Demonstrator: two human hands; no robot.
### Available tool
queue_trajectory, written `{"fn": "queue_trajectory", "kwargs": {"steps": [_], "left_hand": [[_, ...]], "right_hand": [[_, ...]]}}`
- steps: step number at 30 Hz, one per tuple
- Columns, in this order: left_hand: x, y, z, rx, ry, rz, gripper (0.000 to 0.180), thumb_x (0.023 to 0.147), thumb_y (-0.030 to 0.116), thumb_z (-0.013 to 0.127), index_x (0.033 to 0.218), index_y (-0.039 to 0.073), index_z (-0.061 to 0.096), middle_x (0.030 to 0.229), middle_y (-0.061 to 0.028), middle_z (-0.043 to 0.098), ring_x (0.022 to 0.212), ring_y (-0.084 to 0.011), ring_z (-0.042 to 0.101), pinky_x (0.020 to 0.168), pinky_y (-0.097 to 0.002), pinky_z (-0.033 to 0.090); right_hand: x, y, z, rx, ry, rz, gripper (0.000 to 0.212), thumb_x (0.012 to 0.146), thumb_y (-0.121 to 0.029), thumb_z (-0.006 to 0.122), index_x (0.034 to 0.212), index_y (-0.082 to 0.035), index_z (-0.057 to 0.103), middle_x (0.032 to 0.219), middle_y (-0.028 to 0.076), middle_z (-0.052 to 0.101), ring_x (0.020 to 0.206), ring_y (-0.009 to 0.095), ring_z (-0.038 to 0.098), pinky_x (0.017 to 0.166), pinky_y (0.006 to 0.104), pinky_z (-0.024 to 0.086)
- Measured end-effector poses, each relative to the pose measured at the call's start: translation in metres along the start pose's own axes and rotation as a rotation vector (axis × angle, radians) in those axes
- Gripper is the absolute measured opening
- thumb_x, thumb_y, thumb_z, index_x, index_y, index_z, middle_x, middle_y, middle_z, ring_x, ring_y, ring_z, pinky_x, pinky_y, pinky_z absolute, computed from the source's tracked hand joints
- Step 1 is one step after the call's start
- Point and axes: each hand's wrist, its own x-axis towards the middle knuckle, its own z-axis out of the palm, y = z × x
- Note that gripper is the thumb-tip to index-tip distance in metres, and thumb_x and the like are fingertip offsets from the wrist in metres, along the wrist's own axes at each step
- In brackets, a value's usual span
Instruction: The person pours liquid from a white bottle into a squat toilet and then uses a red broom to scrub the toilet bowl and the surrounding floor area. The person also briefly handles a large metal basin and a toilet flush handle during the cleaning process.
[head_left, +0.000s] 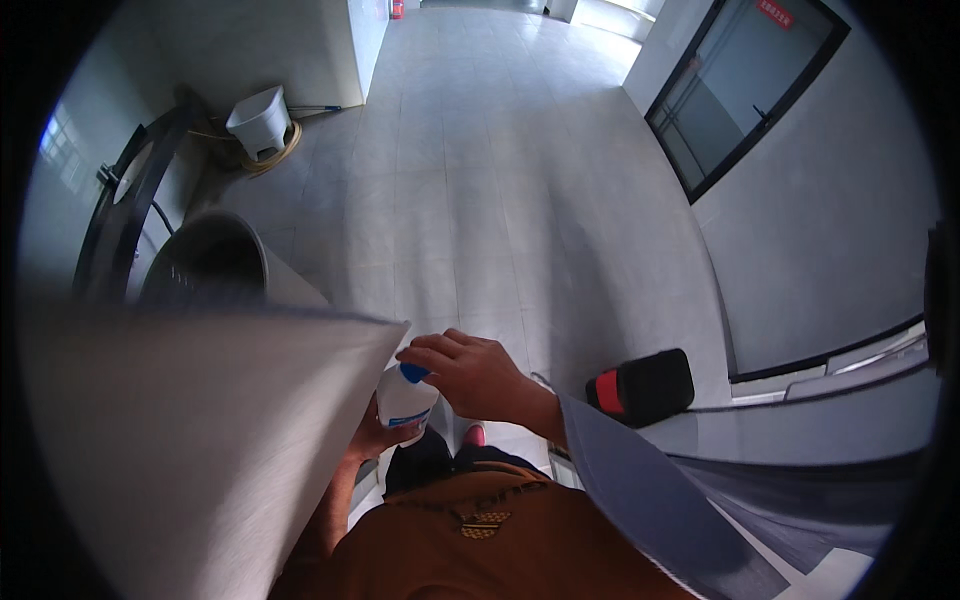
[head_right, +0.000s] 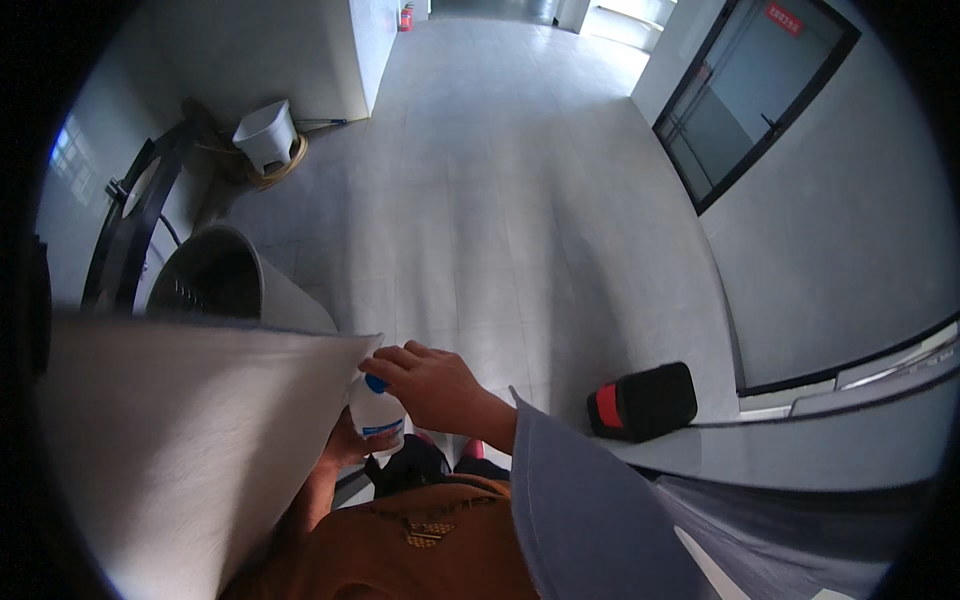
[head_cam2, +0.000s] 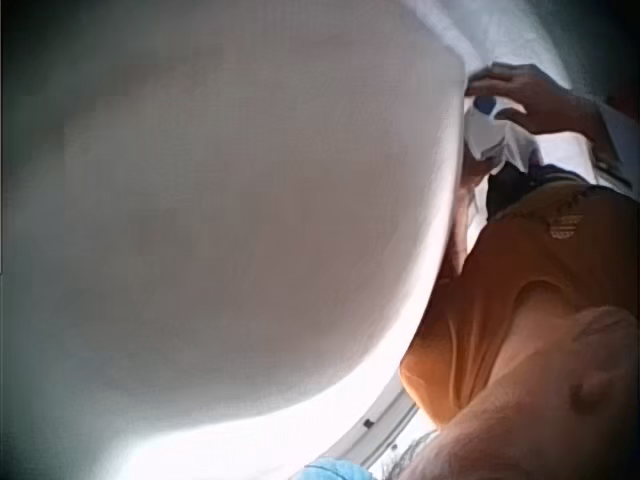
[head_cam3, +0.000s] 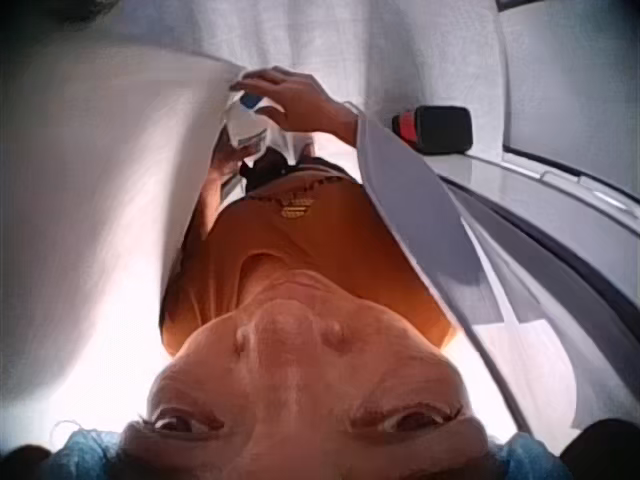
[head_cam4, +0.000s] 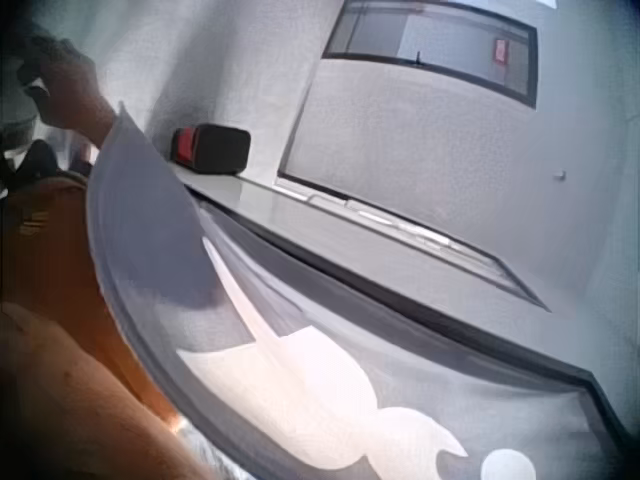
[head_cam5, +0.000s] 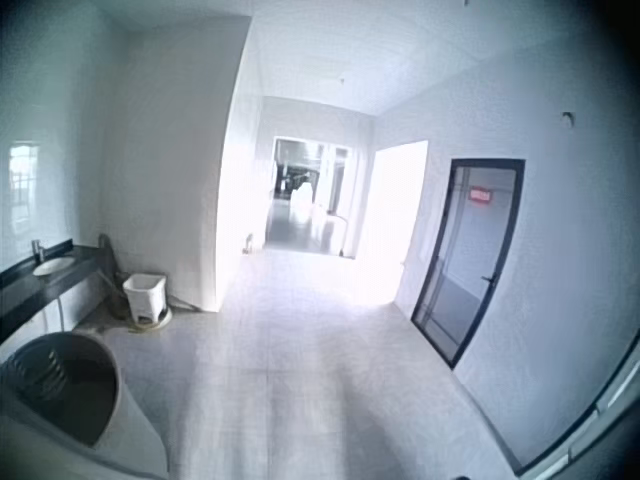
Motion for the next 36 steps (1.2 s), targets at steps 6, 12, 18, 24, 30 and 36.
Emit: {"fn": "queue_trajectory", "kwargs": {"steps": [6,12,18,24,30,36], "left_hand": [[0.138,0.024,-0.019,-0.286,-0.015,0.022,0.084,0.065,0.037,0.086,0.133,0.008,0.046,0.125,-0.0104,0.057,0.115,-0.0269,0.055,0.097,-0.0408,0.046],[0.237,0.028,-0.115,-0.339,-0.058,-0.035,0.079,0.068,0.034,0.083,0.133,0.008,0.046,0.124,-0.0107,0.057,0.113,-0.0267,0.057,0.094,-0.0408,0.049],[0.311,0.035,-0.194,-0.528,-0.056,-0.119,0.075,0.071,0.032,0.08,0.133,0.007,0.046,0.122,-0.011,0.057,0.11,-0.0265,0.059,0.091,-0.0409,0.051],[0.366,0.024,-0.263,-1.092,0.051,-0.44,0.07,0.074,0.029,0.078,0.133,0.007,0.046,0.121,-0.0113,0.058,0.108,-0.0263,0.06,0.088,-0.0409,0.053],[0.437,0.017,-0.31,-0.706,0.17,-0.232,0.066,0.076,0.014,0.078,0.133,0.007,0.045,0.119,-0.0089,0.058,0.106,-0.0225,0.06,0.091,-0.0401,0.054],[0.487,0.013,-0.359,-0.295,0.27,-0.058,0.068,0.074,-0.001,0.08,0.132,0.008,0.047,0.116,-0.0056,0.062,0.104,-0.0158,0.058,0.089,-0.0343,0.051]], "right_hand": [[0.079,0.109,-0.005,0.118,-0.248,0.388,0.036,0.089,-0.029,0.063,0.121,-0.015,0.054,0.084,0.005,0.068,0.07,0.031,0.065,0.068,0.0412,0.051],[0.196,0.166,-0.016,0.201,-0.115,0.056,0.054,0.085,-0.033,0.07,0.131,-0.017,0.05,0.122,0.007,0.06,0.101,0.03,0.063,0.082,0.0407,0.052],[0.309,0.211,-0.014,0.15,-0.449,0.371,0.052,0.086,-0.035,0.069,0.128,-0.012,0.05,0.098,0.009,0.068,0.076,0.03,0.068,0.066,0.0435,0.053],[0.393,0.284,-0.001,0.215,-0.142,-0.152,0.043,0.085,-0.029,0.068,0.124,-0.017,0.054,0.12,0.006,0.061,0.094,0.026,0.065,0.075,0.0408,0.053],[0.504,0.355,0.008,0.189,-0.554,0.005,0.031,0.089,-0.029,0.064,0.118,-0.019,0.059,0.096,0.004,0.066,0.075,0.027,0.066,0.057,0.0365,0.048],[0.606,0.409,0.025,0.182,-0.417,-0.559,0.043,0.086,-0.029,0.068,0.126,-0.018,0.055,0.127,0.01,0.056,0.097,0.028,0.065,0.07,0.0373,0.052]]}}
